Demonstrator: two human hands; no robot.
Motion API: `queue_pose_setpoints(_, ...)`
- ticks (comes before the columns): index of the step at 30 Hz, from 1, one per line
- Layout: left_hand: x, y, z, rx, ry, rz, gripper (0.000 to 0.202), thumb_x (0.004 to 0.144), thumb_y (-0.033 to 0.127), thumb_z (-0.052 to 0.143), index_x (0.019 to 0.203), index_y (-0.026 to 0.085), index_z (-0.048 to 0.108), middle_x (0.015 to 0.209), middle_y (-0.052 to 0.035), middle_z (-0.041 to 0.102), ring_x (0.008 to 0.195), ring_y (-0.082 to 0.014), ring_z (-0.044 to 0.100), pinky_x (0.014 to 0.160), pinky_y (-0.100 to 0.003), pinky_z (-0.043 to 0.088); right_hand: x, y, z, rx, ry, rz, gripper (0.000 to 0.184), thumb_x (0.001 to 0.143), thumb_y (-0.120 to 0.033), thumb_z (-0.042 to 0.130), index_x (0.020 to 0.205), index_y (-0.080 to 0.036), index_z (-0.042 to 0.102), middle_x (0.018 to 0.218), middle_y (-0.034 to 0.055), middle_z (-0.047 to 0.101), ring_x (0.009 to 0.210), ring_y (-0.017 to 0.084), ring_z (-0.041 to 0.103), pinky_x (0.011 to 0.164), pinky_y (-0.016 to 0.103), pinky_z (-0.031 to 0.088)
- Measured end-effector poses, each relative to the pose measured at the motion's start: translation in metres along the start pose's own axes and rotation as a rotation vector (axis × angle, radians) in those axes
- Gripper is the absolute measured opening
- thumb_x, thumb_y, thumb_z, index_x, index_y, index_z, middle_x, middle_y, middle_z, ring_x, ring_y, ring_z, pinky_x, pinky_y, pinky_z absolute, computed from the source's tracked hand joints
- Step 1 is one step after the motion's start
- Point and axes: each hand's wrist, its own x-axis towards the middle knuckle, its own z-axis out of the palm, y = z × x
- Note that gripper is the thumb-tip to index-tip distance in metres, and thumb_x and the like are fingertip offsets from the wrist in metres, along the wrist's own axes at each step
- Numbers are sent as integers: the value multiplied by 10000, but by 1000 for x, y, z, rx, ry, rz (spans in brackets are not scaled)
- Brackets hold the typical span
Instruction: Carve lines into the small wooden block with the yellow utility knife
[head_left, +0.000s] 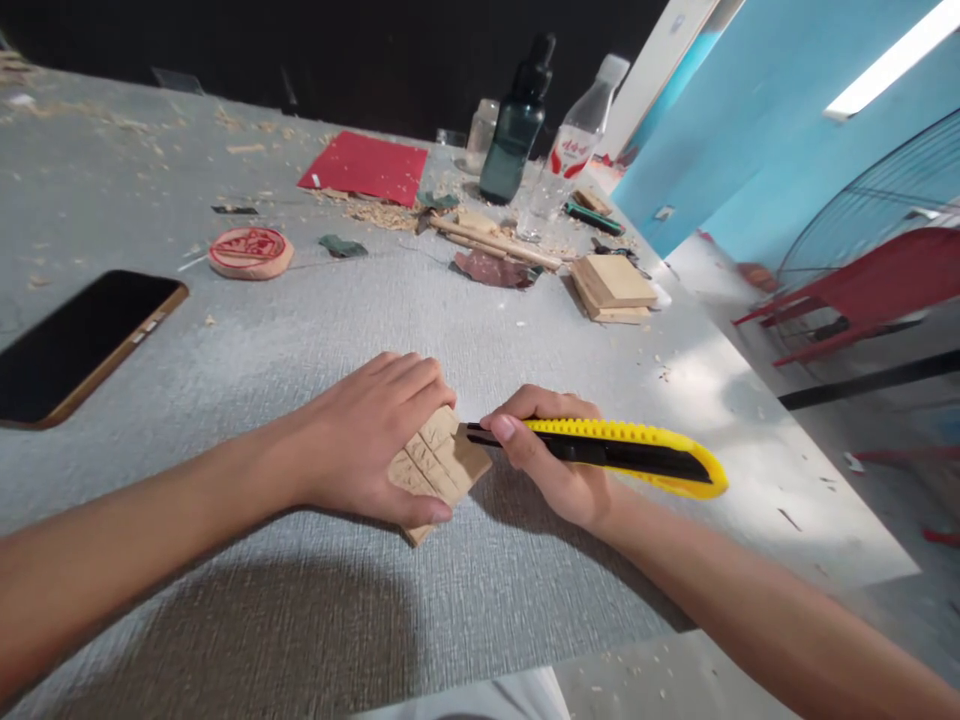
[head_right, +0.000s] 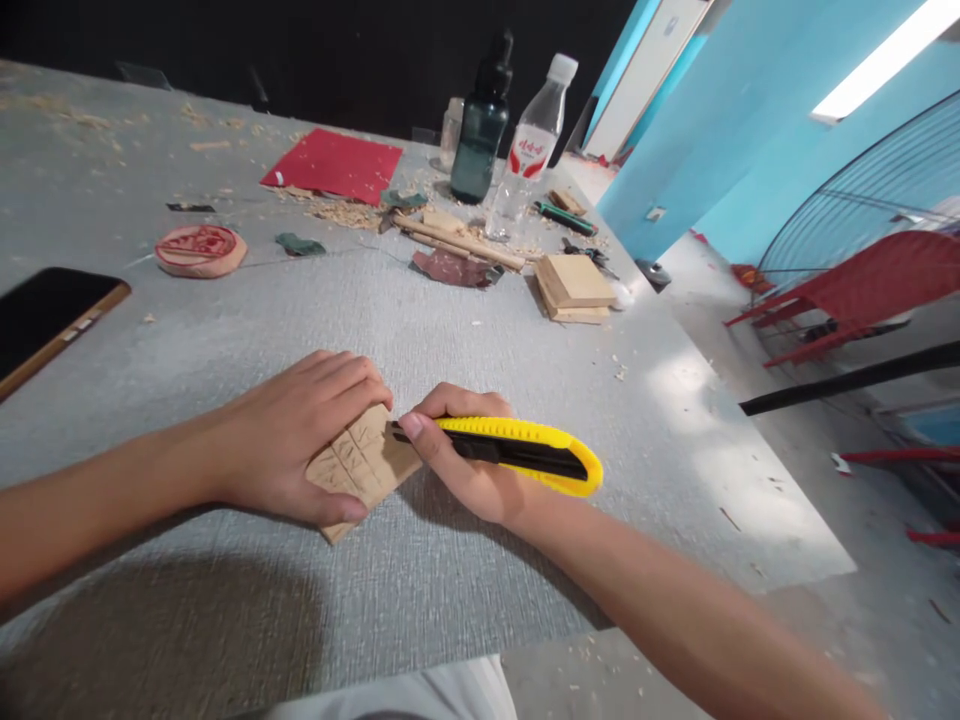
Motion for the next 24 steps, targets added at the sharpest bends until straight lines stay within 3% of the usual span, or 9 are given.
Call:
queue_pose_setpoints(4,0,1,-1,16,-1,3,771,802,837,687,1199,185,584,1155,-105,612,1058,-325,576,932,-490,387,2,-3,1,-43,-34,-20,249,1004,-317,706,802,-180,755,653,-13,700,543,86,601,516,210,435)
queue_pose_setpoints(11,0,1,-1,18,4,3,769,799,833,692,1191,180,593,1140,-97,604,1032,-309,570,918,-474,390,3,-4,-1,-64,-68,-44,223,1018,-299,699,843,-174,758,691,0,727,573,88,631,542,197,452)
queue_pose_setpoints(18,2,0,-3,70,-4,11,654,834,775,688,1135,201,594,1120,-86,599,1034,-312,552,909,-474,376,14,-6,-9,-17,-215,-116,261,998,-251,692,750,-180,648,573,-66,535,478,56,438,467,208,326)
queue_pose_setpoints(24,3,0,-2,38,-12,8,658,833,764,690,1164,205,584,1129,-75,584,1056,-311,551,925,-480,371,23,-3,-13,67,-247,126,351,986,-378,723,708,-188,624,591,-50,541,544,85,454,510,235,333)
